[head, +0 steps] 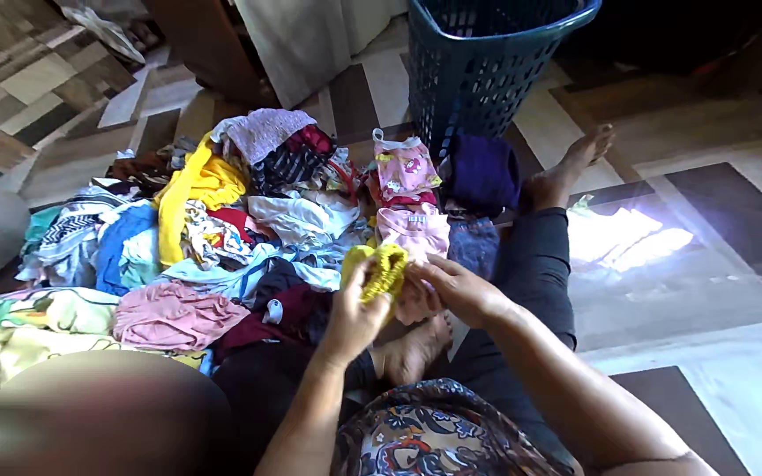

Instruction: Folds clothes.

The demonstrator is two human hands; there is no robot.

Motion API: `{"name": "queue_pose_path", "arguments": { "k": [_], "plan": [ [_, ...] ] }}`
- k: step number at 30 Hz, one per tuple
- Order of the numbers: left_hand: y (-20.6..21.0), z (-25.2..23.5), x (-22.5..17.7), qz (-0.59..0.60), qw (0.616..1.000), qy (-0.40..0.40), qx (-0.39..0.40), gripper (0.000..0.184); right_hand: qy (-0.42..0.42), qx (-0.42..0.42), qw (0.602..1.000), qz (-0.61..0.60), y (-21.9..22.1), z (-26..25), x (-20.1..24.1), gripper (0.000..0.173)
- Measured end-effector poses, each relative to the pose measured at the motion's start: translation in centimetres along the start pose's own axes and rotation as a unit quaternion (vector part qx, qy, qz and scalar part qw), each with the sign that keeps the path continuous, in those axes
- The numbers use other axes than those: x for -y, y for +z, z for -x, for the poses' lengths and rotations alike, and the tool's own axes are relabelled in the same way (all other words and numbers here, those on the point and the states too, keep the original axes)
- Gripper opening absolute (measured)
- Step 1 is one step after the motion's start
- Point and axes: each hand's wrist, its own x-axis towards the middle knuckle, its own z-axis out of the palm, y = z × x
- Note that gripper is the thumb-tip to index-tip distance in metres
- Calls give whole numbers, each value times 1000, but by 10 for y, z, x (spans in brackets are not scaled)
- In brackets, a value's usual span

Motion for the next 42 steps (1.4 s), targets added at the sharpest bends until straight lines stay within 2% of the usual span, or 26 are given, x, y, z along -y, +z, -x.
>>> {"name": "queue_pose_path", "arguments": {
  "k": [3,5,8,11,13,16,18,20,23,26,29,32,35,38,42],
  "plan": [
    [24,4,9,-72,996,57,-17,57,-3,-8,1000,4,10,-2,-1,33],
    [30,6,11,-89,993,75,-1,63,1,-15,1000,5,10,2,0,35],
    [34,12,5,-104,987,109,54,66,-1,-23,999,36,9,5,1,56],
    [34,17,-1,-28,986,116,118,57,-14,-39,997,72,2,4,3,68],
    [29,19,-3,60,979,88,171,60,-17,-45,994,97,-7,7,9,61],
    [21,20,-5,195,955,57,216,81,-23,-4,990,137,-22,11,20,36],
    [17,20,-1,247,942,42,224,79,-15,35,981,191,-32,15,29,26],
    [13,19,4,255,939,46,225,62,-5,47,962,267,-45,18,43,22],
    [7,18,14,226,952,10,206,53,-32,6,927,374,-80,10,62,28],
    [2,16,21,184,965,-96,160,33,-21,-87,895,437,-113,-2,107,29],
    [-1,13,30,127,968,-192,102,30,-47,-202,837,506,-150,-23,140,36],
    [-4,14,42,109,963,-233,75,30,-24,-279,771,571,-170,-45,158,45],
    [-6,17,53,108,958,-258,63,30,-71,-326,731,596,-189,-82,123,45],
    [-6,19,61,76,954,-283,68,30,-134,-321,723,597,-207,-118,33,47],
    [-9,21,71,29,947,-304,95,32,-15,-273,799,536,-207,-124,-94,67]
  ]
}}
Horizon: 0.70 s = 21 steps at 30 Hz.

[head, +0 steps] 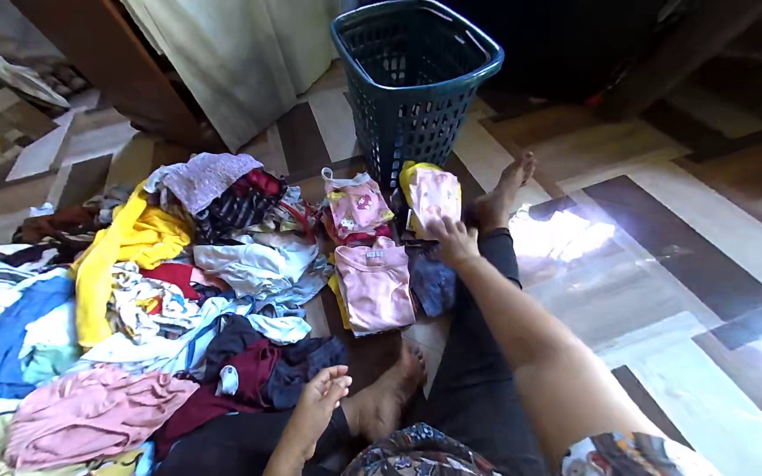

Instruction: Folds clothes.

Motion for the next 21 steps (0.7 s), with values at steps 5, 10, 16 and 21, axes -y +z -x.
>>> {"name": "queue_pose_path", "arguments": {
  "k": [5,10,16,21],
  "plan": [
    [-6,-5,10,-14,1000,-6,-11,34,100,35,993,-44,29,46,2,80],
    [-15,-19,13,-118,988,57,-79,36,115,24,991,-69,23,60,10,73],
    [-64,-23,2,-411,878,-56,-240,64,135,62,985,-89,29,70,27,72],
    [-103,-39,21,-349,848,-180,-354,95,146,40,978,-146,32,76,34,71]
  ]
}}
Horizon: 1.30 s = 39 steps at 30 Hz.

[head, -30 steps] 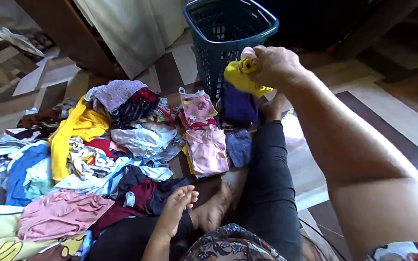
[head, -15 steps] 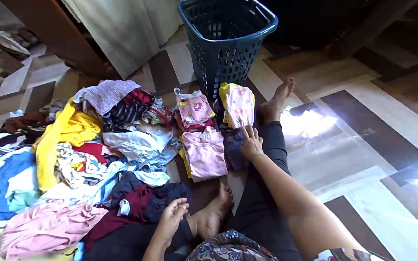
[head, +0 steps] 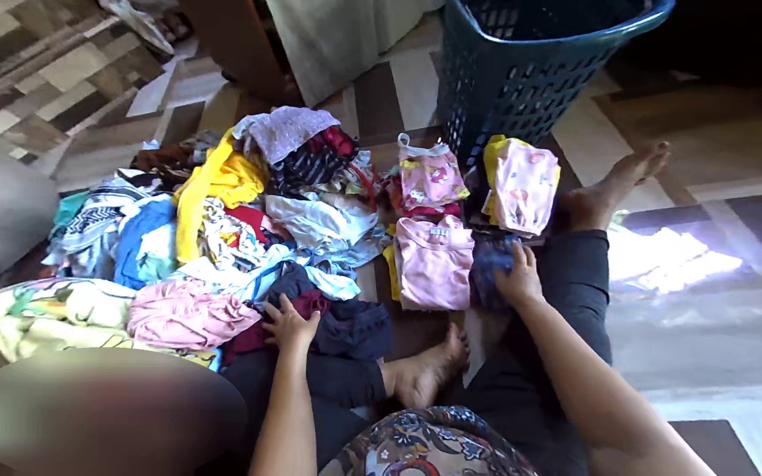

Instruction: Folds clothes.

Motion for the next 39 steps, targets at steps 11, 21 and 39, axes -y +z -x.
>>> {"name": "queue_pose_path", "arguments": {
  "k": [11,21,39],
  "plan": [
    [9,4,-25,308,937,148,69,59,-243,32,969,-42,31,72,37,53],
    [-73,-35,-20,395,887,203,-122,60,-371,252,893,25,106,134,57,70],
    [-110,-89,144,342,852,-289,-271,63,-295,311,879,207,120,130,67,59]
  ]
}}
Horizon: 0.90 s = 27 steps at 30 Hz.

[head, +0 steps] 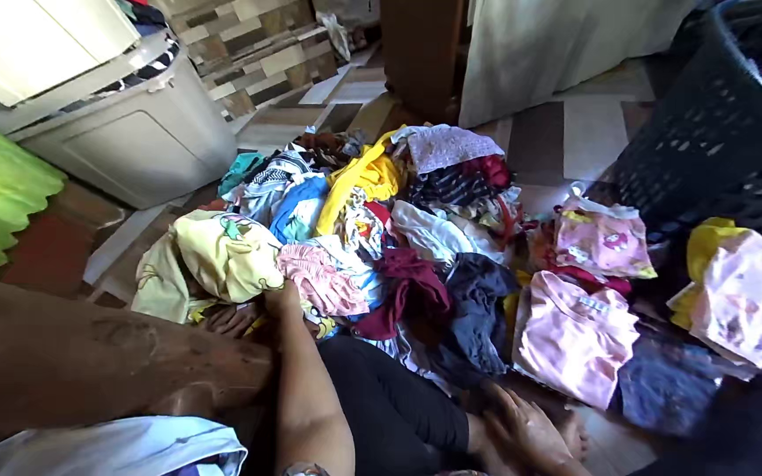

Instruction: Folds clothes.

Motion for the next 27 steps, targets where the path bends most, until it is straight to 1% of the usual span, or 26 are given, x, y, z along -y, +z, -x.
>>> {"name": "queue_pose_path", "arguments": {
  "k": [4,6,8,10,11,14,15,16,18,20,21,22,23,24,25,26,27],
  "plan": [
    [16,11,-12,82,996,-2,19,54,1,9,1000,-1,1,-4,-2,57],
    [22,24,-20,122,992,3,37,51,0,12,1000,-7,1,-5,-4,56],
    [28,46,-24,175,982,10,71,51,-2,5,1000,-10,3,-6,-5,56],
    [35,69,-24,233,964,38,120,49,4,4,1000,-12,3,-7,-5,57],
    [36,81,-25,244,957,51,148,47,10,10,1000,-14,2,-8,-4,57],
    [34,105,-21,220,948,74,218,43,26,12,999,-29,-2,-8,0,62],
    [31,108,-17,229,943,71,230,43,37,16,999,-37,-4,-8,2,64],
    [27,107,-13,254,938,68,225,43,43,10,998,-43,-5,-8,2,65],
    [14,99,-8,336,925,59,166,44,48,-9,998,-48,-4,-8,1,69],
    [-9,85,-10,413,909,25,52,48,47,-33,997,-51,1,-3,-1,73],
    [-22,74,-7,445,895,24,-14,49,45,-44,997,-52,3,-1,-3,76],
    [-34,61,-4,468,879,38,-79,53,45,-48,996,-54,4,0,-4,78],
    [-45,50,-1,474,869,67,-128,61,45,-52,996,-58,2,0,-4,79],
    [-55,43,0,458,866,102,-172,68,43,-58,996,-58,1,1,-3,79],
    [-62,42,0,414,874,138,-213,74,30,-80,995,-57,3,2,-3,78],
    [-66,45,0,344,887,183,-249,78,6,-118,991,-58,8,4,-4,76],
    [-67,51,0,255,894,236,-284,78,-28,-170,983,-62,14,4,-5,73]
  ]
}}
